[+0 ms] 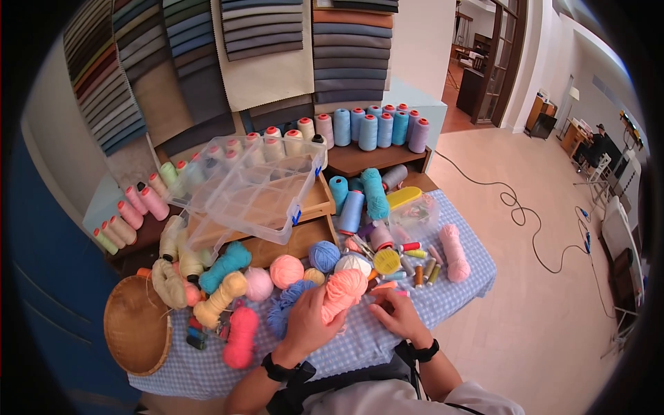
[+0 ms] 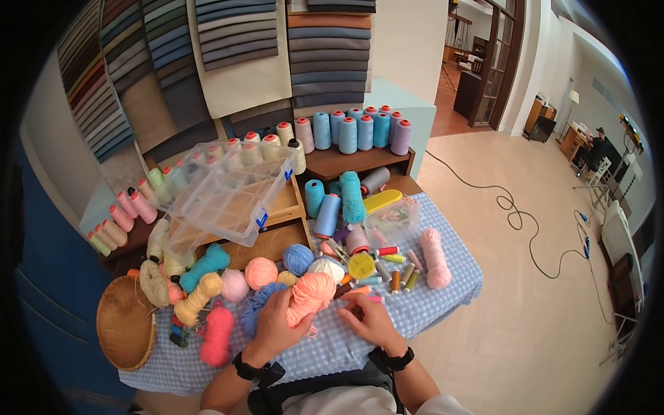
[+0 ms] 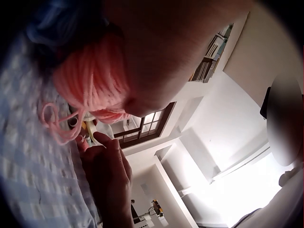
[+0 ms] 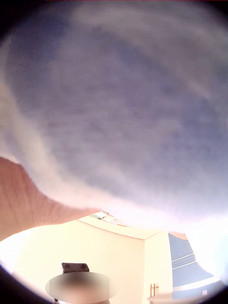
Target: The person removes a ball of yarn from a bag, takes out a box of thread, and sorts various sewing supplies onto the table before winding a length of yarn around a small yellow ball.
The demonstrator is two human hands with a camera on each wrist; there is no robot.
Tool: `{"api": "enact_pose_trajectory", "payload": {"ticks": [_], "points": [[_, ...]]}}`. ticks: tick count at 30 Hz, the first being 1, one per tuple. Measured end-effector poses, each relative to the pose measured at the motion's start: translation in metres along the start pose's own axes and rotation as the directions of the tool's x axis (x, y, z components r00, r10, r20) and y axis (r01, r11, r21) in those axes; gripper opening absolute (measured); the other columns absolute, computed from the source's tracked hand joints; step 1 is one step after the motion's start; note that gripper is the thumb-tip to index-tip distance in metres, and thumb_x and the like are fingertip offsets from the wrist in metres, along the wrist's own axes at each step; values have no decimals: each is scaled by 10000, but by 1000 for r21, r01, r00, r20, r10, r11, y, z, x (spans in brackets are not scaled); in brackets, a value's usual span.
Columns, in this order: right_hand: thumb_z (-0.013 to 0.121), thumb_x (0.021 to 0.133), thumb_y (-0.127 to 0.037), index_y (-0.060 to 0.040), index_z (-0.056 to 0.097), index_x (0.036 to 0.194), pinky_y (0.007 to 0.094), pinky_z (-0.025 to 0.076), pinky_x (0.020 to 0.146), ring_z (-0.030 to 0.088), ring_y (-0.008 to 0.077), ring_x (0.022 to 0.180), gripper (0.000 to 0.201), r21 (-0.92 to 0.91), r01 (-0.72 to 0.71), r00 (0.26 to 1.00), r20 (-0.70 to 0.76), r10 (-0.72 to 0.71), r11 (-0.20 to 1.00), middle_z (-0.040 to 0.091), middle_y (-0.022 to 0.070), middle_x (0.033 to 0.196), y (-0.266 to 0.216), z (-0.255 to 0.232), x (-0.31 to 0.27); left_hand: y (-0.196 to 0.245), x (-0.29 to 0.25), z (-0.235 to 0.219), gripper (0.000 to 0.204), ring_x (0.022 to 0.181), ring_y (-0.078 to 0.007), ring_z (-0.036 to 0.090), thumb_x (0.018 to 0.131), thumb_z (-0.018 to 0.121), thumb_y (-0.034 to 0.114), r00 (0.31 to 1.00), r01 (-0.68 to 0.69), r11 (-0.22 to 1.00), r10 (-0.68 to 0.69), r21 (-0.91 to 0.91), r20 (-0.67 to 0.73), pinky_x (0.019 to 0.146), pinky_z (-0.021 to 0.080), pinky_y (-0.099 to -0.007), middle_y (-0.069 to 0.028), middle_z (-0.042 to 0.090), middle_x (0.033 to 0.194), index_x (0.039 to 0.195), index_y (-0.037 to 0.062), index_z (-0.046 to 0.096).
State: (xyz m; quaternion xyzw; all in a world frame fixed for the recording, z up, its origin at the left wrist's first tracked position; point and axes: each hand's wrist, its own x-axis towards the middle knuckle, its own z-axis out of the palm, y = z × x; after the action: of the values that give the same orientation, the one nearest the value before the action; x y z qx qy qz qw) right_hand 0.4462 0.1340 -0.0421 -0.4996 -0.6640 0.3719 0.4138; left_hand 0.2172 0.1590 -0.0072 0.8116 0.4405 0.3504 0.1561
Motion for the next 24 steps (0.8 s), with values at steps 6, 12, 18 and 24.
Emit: {"api": "enact_pose_trajectory", "payload": {"ticks": [6,12,18,24], "points": [[673,897,-196,-28,575,1168,272,444,554,559,125,593,334,-28,10,999,-48,-11,1000,602,45,735,7,5,4,-1,-5,5,451,896,-311,535,749,753,279,978,-137,968,99,209,183,787,440,-408,-124,560,941,1047,0,562],[678,894,-198,-27,594,1142,271,461,561,585,126,610,312,-63,-48,998,-47,45,997,630,56,753,3,6,3,20,9,-18,479,988,-318,532,721,772,212,989,-141,990,142,18,-49,867,442,-396,-139,570,1093,1108,12,574],[673,896,-169,-31,594,1128,262,458,556,588,109,614,282,-116,-16,999,-36,12,993,633,54,753,8,9,4,28,-5,-30,423,1024,-224,579,861,707,197,719,103,660,467,-744,514,859,485,-345,-88,571,1171,1222,33,560],[633,915,-113,-15,597,1076,240,446,572,553,84,622,192,-20,-31,987,-159,28,999,622,38,735,13,13,4,-30,-21,9,442,1001,-151,599,924,637,176,127,585,619,568,-524,813,844,507,-288,-58,550,1206,1313,23,492]]}}
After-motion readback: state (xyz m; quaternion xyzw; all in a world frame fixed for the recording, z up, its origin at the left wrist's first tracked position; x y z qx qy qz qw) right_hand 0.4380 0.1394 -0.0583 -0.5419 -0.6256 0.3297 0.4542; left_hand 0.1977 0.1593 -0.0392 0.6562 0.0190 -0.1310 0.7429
